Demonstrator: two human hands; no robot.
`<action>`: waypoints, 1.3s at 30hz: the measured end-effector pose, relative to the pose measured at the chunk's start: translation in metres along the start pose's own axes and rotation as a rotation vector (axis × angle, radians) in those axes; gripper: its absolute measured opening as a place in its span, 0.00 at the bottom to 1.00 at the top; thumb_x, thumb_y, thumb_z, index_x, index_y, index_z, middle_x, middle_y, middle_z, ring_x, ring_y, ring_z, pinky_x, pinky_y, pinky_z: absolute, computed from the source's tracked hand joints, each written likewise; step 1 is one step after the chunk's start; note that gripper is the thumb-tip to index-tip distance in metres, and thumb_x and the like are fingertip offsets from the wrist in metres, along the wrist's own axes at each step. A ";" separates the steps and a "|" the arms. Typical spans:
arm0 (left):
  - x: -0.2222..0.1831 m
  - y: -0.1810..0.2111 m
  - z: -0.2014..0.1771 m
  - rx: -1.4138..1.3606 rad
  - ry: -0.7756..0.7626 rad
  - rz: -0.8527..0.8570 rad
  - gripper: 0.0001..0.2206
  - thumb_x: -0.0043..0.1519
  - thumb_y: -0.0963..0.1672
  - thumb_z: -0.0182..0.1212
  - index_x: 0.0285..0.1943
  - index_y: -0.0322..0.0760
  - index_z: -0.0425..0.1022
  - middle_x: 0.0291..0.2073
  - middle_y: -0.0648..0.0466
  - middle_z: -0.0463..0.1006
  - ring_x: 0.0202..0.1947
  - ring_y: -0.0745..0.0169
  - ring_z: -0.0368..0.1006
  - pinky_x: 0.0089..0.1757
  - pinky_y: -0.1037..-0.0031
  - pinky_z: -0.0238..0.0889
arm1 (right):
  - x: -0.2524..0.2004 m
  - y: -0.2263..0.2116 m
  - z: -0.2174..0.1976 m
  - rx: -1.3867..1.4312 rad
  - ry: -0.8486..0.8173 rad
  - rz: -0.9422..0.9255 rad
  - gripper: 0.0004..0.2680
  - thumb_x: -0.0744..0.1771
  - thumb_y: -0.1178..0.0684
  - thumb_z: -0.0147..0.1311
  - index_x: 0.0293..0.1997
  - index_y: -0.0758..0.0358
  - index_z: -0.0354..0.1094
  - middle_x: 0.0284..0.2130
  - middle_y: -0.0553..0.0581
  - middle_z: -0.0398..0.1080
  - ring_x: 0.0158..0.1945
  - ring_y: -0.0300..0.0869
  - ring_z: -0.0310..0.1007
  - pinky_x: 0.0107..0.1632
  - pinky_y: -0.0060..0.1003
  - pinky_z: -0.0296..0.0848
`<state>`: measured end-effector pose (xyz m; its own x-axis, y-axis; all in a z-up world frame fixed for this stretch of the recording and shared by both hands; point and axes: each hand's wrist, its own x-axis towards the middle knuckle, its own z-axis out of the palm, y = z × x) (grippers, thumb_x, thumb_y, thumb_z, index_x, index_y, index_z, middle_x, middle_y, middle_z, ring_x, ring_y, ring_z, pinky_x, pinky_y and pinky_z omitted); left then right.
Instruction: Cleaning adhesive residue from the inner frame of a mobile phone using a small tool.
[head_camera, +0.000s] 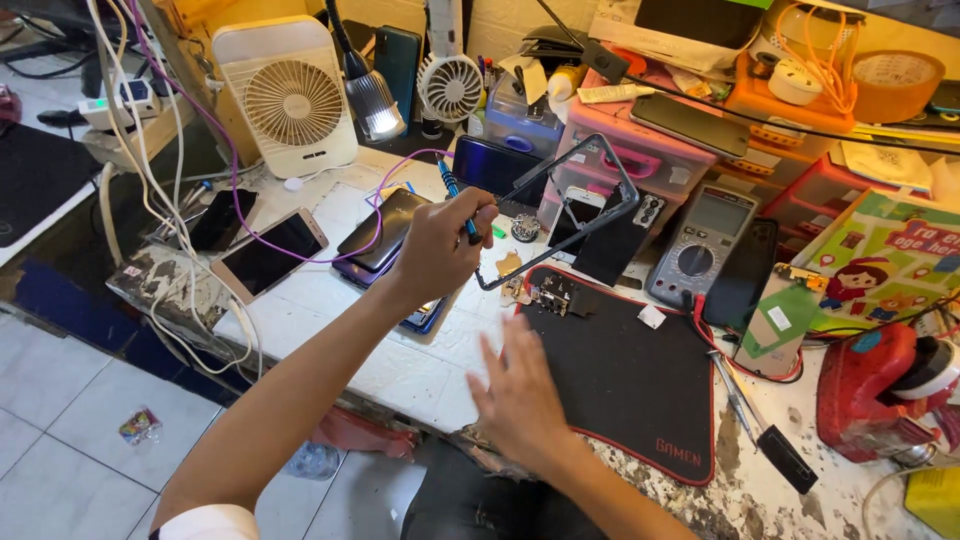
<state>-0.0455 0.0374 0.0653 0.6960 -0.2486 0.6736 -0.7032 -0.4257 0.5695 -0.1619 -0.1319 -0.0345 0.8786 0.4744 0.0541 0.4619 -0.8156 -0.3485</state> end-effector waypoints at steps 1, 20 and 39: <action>0.000 -0.001 0.001 -0.002 -0.005 -0.001 0.05 0.69 0.36 0.50 0.40 0.33 0.69 0.21 0.53 0.76 0.22 0.65 0.75 0.25 0.76 0.62 | 0.006 -0.003 0.012 0.003 -0.001 0.004 0.23 0.72 0.40 0.34 0.76 0.62 0.47 0.76 0.71 0.31 0.79 0.60 0.22 0.74 0.54 0.26; 0.004 0.010 0.014 -0.026 0.031 0.077 0.06 0.68 0.36 0.48 0.39 0.33 0.69 0.20 0.57 0.75 0.19 0.67 0.68 0.23 0.77 0.57 | -0.042 0.000 0.031 0.004 -0.102 0.216 0.29 0.70 0.34 0.35 0.75 0.65 0.37 0.73 0.79 0.26 0.75 0.71 0.21 0.72 0.62 0.25; 0.006 0.021 0.009 -0.019 -0.041 0.097 0.06 0.67 0.34 0.49 0.38 0.33 0.69 0.23 0.56 0.77 0.21 0.68 0.72 0.24 0.80 0.59 | -0.036 -0.019 -0.025 0.501 -0.048 -0.590 0.14 0.72 0.50 0.46 0.59 0.67 0.70 0.65 0.70 0.63 0.69 0.59 0.64 0.69 0.49 0.62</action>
<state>-0.0542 0.0193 0.0771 0.6299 -0.3236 0.7060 -0.7697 -0.3814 0.5119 -0.1989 -0.1420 -0.0066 0.4923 0.8073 0.3253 0.7320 -0.1818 -0.6567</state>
